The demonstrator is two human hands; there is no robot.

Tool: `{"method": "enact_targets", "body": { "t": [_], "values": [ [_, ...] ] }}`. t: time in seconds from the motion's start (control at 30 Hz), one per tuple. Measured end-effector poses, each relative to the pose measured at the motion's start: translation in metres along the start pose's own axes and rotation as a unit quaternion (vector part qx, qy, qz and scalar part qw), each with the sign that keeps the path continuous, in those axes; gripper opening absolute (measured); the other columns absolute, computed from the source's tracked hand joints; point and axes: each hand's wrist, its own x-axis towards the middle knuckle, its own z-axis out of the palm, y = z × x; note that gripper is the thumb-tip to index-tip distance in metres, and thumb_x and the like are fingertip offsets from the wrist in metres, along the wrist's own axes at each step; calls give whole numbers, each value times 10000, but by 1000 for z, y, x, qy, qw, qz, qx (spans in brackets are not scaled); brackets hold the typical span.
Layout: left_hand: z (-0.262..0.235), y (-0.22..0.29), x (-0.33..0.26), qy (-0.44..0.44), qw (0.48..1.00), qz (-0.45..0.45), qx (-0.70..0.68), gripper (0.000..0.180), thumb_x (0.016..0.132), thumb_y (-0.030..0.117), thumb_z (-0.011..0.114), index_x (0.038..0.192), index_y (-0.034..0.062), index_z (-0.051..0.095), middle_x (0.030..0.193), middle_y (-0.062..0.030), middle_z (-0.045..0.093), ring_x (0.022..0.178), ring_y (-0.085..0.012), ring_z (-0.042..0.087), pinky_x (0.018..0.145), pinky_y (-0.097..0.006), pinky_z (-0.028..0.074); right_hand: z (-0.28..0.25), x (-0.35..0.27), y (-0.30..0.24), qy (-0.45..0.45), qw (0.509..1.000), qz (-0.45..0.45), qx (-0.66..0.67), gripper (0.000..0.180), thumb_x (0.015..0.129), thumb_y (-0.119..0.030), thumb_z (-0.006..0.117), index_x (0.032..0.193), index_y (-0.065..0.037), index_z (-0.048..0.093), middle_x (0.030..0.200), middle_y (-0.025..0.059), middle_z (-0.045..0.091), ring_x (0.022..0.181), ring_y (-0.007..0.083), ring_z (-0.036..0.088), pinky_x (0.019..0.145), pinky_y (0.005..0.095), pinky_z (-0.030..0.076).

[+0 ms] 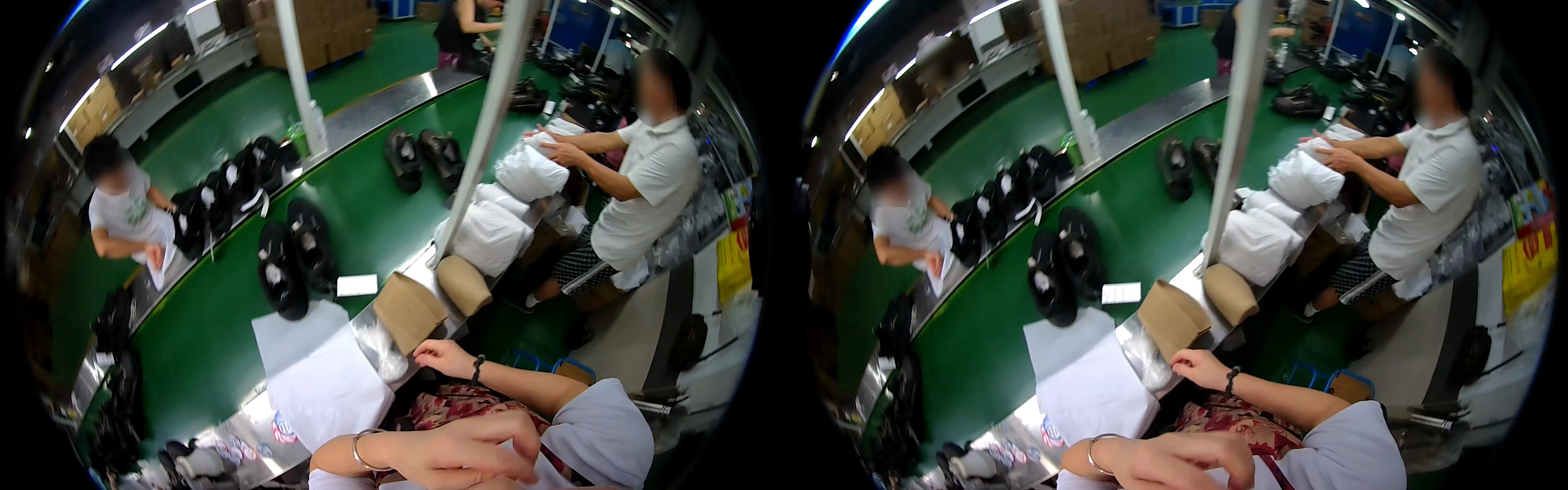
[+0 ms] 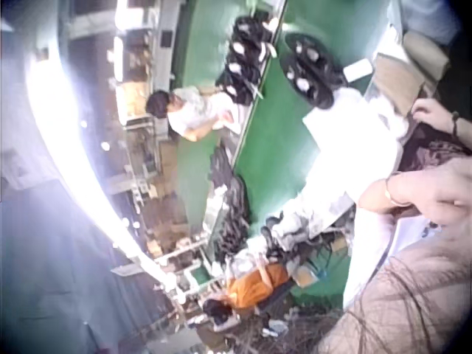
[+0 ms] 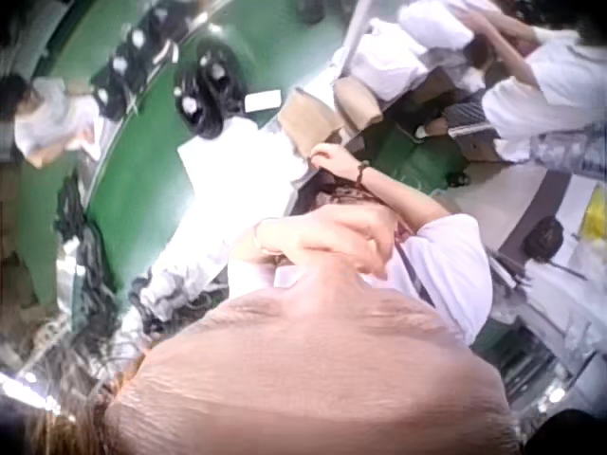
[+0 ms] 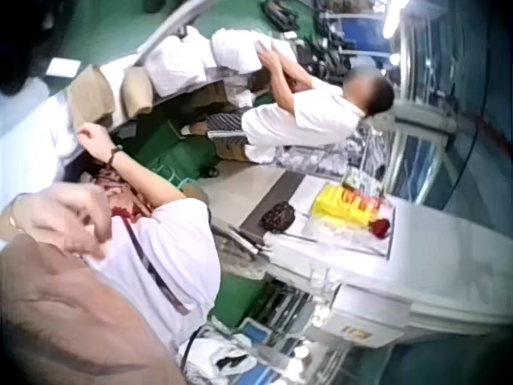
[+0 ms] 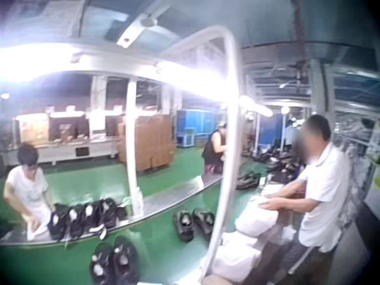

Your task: The person wraps tan shoe inserts in white tissue paper by hand and places them in a stack on a metal workbench.

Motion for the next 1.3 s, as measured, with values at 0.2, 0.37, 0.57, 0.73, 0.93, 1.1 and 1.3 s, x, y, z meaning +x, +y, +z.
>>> {"method": "enact_targets", "body": {
  "t": [0.2,0.37,0.57,0.73,0.93,1.1,1.3],
  "values": [
    [2,-44,48,-13,997,70,-40,268,914,255,500,989,19,602,960,-118,516,891,-280,517,794,-392,415,-36,-25,23,40,995,26,89,143,836,-102,568,923,9,593,753,37,618,692,103,573,655,238,468],
    [-13,-34,64,-73,988,14,136,281,877,220,553,1081,31,583,980,-113,516,875,-275,507,768,-362,420,-54,-36,33,45,990,102,87,145,832,-105,567,918,8,593,760,43,621,693,102,575,631,239,467],
    [-22,0,6,48,969,-48,237,204,874,107,514,1034,-12,559,943,-135,548,840,-279,540,786,-369,429,-35,-14,20,13,998,54,19,132,825,-111,574,892,1,596,723,48,623,667,106,590,628,253,475],
    [-75,-43,-141,668,687,-124,258,263,828,70,558,1073,-24,541,925,-91,582,825,-157,555,745,-287,459,2,-1,32,21,997,48,-49,151,817,-99,577,925,4,596,749,79,626,694,124,595,639,263,483],
    [-62,-57,-367,680,371,-434,461,198,813,171,603,833,-27,594,840,-169,585,770,-293,555,689,-362,445,120,75,25,-72,977,-48,-196,206,773,-139,609,929,-8,576,777,127,601,701,255,592,625,334,467],
    [-64,-66,-404,557,308,-467,613,281,763,161,643,942,-42,570,970,-209,550,905,-372,515,769,-416,437,165,154,50,101,952,-17,-288,326,736,-187,635,974,5,523,877,186,543,835,329,547,715,406,455],
    [-62,-93,-410,542,347,-505,575,381,728,140,658,1015,-62,511,1032,-242,496,948,-392,470,813,-427,417,189,153,52,157,880,76,-442,392,704,-199,676,969,14,480,950,216,518,912,360,525,750,442,459]
  ]
}}
